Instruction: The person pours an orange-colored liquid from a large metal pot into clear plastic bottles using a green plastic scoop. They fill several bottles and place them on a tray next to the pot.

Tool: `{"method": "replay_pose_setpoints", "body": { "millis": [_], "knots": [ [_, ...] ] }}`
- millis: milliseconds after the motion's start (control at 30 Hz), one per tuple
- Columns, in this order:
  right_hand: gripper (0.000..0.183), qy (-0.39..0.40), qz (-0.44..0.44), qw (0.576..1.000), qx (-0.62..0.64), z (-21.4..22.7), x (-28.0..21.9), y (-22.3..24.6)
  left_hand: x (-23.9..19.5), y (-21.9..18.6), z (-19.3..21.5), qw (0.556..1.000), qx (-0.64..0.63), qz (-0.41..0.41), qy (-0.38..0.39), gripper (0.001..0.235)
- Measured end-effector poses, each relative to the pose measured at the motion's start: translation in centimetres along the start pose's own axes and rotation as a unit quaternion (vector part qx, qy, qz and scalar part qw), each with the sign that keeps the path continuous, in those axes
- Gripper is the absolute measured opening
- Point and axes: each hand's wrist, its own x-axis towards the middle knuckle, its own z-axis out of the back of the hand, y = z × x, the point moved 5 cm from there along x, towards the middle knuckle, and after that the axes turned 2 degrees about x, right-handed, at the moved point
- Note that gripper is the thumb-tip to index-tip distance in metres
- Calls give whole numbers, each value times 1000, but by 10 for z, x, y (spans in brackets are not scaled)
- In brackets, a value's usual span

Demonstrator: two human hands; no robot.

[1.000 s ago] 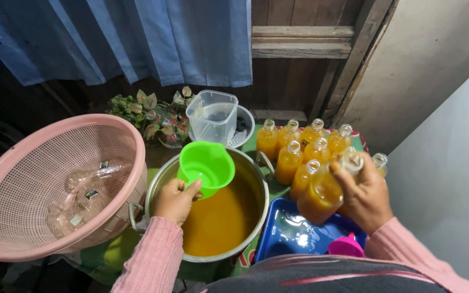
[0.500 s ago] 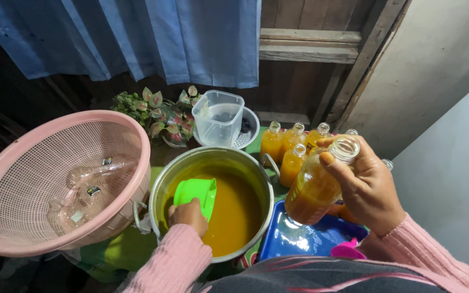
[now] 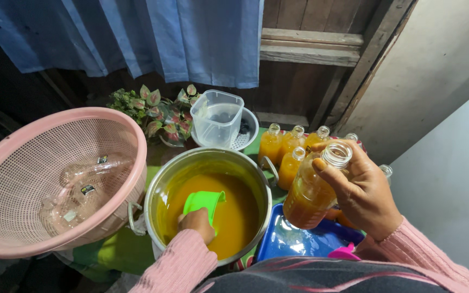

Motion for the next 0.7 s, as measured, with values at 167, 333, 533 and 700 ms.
{"method": "replay_pose_setpoints", "body": {
  "millis": [167,333,533,700],
  "knots": [
    [31,-1,-33,999,-1,0,3,-5,33,23,-31,987,-155,25,-31,34],
    [32,3,-60,998,19,-5,4,-13,41,46,-32,896,-437,75,-36,23],
    [31,41,-24,999,-4,-21,12,-25,5,46,61,864,-492,31,-98,20],
    [29,84,-30,994,-61,-41,23,-35,-34,30,172,855,-489,-15,-174,20]
  ]
}}
